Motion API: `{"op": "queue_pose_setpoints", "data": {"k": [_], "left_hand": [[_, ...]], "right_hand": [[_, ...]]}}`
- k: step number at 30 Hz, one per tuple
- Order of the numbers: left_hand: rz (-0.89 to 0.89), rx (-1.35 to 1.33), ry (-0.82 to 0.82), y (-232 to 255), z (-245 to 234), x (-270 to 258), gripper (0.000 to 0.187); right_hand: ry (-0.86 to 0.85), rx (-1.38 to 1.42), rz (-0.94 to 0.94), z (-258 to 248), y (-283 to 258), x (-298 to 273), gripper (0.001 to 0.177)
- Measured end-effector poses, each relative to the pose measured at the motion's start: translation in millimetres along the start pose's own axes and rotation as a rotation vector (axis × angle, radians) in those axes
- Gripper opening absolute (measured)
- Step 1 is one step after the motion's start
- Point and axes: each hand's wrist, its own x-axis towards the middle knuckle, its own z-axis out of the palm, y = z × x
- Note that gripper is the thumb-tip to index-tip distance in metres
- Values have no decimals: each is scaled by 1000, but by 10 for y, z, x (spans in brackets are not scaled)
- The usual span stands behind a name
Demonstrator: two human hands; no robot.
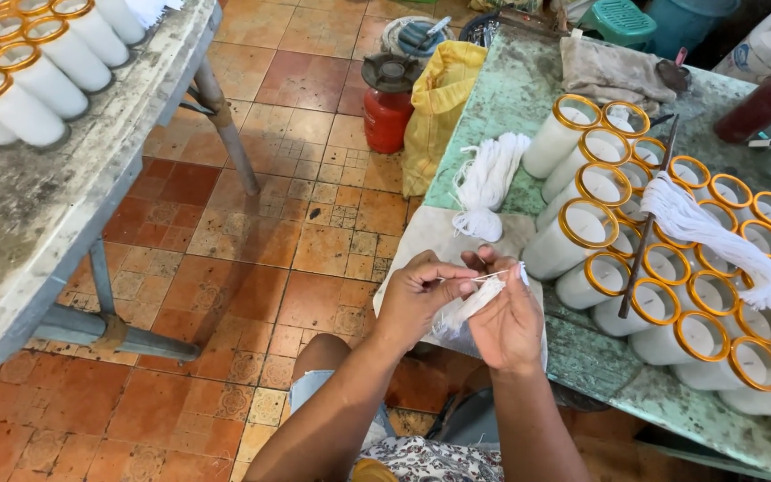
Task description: Tying candle wicks into bundles or onto supports using thin string.
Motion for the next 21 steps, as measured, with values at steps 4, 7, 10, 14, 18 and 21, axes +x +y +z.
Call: {"op": "queue_pose_setpoints", "data": {"k": [4, 7, 10, 14, 18, 21], "left_hand": [[7, -27, 5, -126, -16, 2, 18], [13, -47, -6, -124, -29, 10, 19], [17, -31, -11, -94, -42, 9, 21], [14, -72, -22, -56, -52, 20, 21], [37, -37, -14, -38, -72, 22, 19], [88, 60, 15, 191, -48, -6, 17]], "right_hand": [[-40, 55, 45, 53, -53, -6, 24], [-67, 80, 75, 99, -92, -14, 24], [-84, 84, 100, 137, -118, -29, 25], [-215, 141, 108, 200, -158, -38, 26], [-275, 81, 99, 253, -155, -41, 27], [-379, -194, 114, 288, -130, -115, 9]]}}
